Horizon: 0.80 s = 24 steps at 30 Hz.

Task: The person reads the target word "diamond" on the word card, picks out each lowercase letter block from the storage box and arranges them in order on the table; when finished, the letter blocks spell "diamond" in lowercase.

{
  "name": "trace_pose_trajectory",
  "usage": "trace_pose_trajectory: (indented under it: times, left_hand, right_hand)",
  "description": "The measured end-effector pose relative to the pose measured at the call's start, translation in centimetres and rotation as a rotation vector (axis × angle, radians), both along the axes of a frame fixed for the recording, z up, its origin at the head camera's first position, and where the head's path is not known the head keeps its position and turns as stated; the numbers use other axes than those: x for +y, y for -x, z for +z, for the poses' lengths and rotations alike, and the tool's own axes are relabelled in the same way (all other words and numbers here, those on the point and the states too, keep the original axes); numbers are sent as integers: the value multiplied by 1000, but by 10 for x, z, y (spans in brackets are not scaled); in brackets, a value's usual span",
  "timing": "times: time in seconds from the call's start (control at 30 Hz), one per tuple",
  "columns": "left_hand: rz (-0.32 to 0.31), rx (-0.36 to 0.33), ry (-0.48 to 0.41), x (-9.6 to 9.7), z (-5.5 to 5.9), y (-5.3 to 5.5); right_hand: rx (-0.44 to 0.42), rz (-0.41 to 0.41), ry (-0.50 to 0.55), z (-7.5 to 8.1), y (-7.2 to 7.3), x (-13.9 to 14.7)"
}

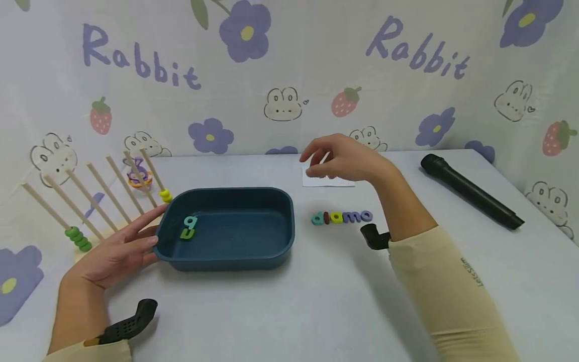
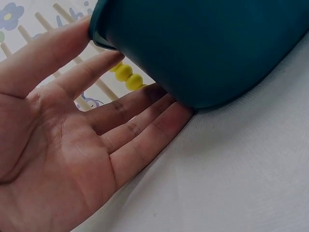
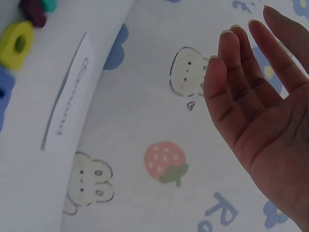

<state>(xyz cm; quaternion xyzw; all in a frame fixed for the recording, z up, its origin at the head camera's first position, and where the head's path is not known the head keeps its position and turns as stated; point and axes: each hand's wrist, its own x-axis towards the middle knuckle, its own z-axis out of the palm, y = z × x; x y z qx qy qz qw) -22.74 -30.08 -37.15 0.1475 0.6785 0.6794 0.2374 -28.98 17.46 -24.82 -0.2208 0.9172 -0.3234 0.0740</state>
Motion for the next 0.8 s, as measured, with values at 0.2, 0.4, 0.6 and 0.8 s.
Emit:
trace_pose_trajectory:
  times: [0.2,0.4,0.6,0.8]
  left_hand:
    - [10,-5,1,0,1,-1]
    - [20,-3,7,3,2,-1]
    - [36,-3,16,4,1,-1]
    - [41,-4,10,2,1,0]
  right_hand:
    - [-1,70,11,10,10,-32]
    - [-9,129,-1,15,20,-62]
    - [-19,193,16,16,28,-95]
    - [-45,249,28,14,34,-128]
